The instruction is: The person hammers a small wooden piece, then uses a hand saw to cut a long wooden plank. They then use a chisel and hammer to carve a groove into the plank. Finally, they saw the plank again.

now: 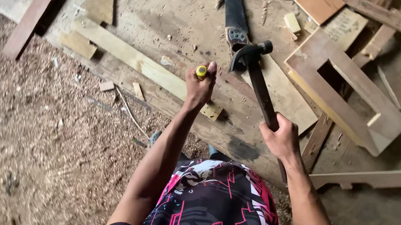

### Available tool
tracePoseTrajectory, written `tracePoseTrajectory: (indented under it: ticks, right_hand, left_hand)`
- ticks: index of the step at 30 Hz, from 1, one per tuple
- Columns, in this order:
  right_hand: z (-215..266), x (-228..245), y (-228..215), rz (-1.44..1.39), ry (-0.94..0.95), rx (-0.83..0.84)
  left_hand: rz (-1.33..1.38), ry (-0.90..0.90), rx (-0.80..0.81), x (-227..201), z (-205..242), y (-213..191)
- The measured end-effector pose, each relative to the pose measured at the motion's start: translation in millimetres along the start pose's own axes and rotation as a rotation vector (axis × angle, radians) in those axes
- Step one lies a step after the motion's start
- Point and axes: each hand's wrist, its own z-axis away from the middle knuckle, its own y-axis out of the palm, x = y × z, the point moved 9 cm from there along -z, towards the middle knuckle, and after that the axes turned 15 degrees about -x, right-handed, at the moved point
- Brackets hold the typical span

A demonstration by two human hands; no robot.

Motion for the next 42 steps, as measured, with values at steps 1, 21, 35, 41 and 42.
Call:
tracePoseTrajectory:
  ticks: [1, 21, 35, 41, 42]
  right_hand:
    - [-6.8, -2.4, 0.8, 0.007, -0.003, 0.033]
    - [-37.4, 72.0, -5.8, -0.458, -0.346, 0.386]
    - [-39.1, 105.8, -46.3, 0.232, -0.661, 0.287]
    - [-35.0, 140.0, -74.2, 0.284, -0.674, 0.289]
    - [-34.5, 153.6, -89.1, 0.270, -0.736, 0.199]
  left_hand:
    - [-0.017, 0.000, -0.033, 2.6, 0.7, -2.5]
    - [0.050, 0.163, -0.186, 24.1, 8.3, -12.1]
    - [0.026, 0.178, -0.159, -5.6, 12.9, -8.7]
    - [0.013, 0.221, -0.157, -13.5, 15.8, -3.8]
    - [0.006, 0.199, -0.156, -10.0, 17.6, -3.2]
